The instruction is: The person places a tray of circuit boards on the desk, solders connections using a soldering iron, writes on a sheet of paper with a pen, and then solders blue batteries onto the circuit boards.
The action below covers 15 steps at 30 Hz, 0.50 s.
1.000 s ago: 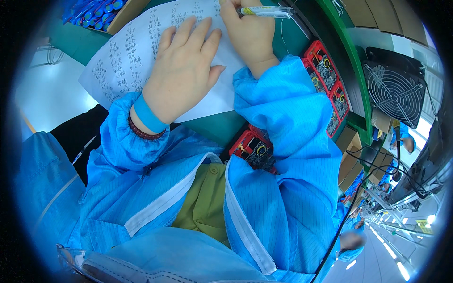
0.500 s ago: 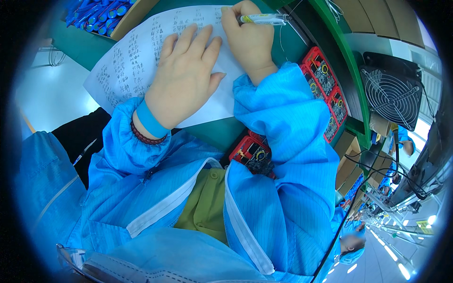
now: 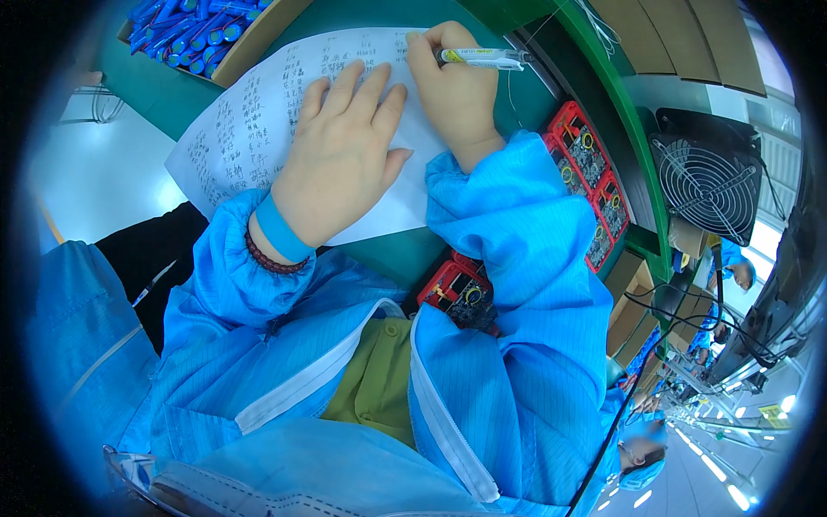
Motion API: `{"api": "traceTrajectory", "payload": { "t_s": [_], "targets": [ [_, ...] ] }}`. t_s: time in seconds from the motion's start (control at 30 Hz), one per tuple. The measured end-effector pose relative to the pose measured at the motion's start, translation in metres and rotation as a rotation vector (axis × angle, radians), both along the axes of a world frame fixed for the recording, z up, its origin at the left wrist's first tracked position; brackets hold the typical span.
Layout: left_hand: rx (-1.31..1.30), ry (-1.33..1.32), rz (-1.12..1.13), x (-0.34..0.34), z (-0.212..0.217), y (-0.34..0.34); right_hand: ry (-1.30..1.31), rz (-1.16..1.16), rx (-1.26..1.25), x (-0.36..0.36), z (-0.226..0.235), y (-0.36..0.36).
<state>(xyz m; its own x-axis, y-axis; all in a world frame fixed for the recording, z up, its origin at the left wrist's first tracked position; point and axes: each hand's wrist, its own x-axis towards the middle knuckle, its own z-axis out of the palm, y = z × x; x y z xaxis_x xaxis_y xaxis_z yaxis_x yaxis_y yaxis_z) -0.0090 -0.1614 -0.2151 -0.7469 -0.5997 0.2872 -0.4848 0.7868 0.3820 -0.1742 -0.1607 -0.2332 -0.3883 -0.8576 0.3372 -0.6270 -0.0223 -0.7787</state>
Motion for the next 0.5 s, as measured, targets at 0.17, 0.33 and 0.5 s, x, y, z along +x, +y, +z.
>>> {"api": "traceTrajectory", "payload": {
  "t_s": [0.17,0.33,0.5],
  "targets": [
    [-0.002,-0.005,0.005,0.0001,0.0,0.0004,0.015,-0.005,0.009,0.0007,0.0002,0.0],
    [0.002,0.006,0.002,-0.0001,-0.0011,0.0003,0.051,-0.009,0.015,0.0008,0.001,-0.0001],
    [-0.01,0.011,0.003,-0.0005,-0.0018,0.0001,-0.018,-0.076,0.009,0.0006,0.0008,0.0005]
  ]
}}
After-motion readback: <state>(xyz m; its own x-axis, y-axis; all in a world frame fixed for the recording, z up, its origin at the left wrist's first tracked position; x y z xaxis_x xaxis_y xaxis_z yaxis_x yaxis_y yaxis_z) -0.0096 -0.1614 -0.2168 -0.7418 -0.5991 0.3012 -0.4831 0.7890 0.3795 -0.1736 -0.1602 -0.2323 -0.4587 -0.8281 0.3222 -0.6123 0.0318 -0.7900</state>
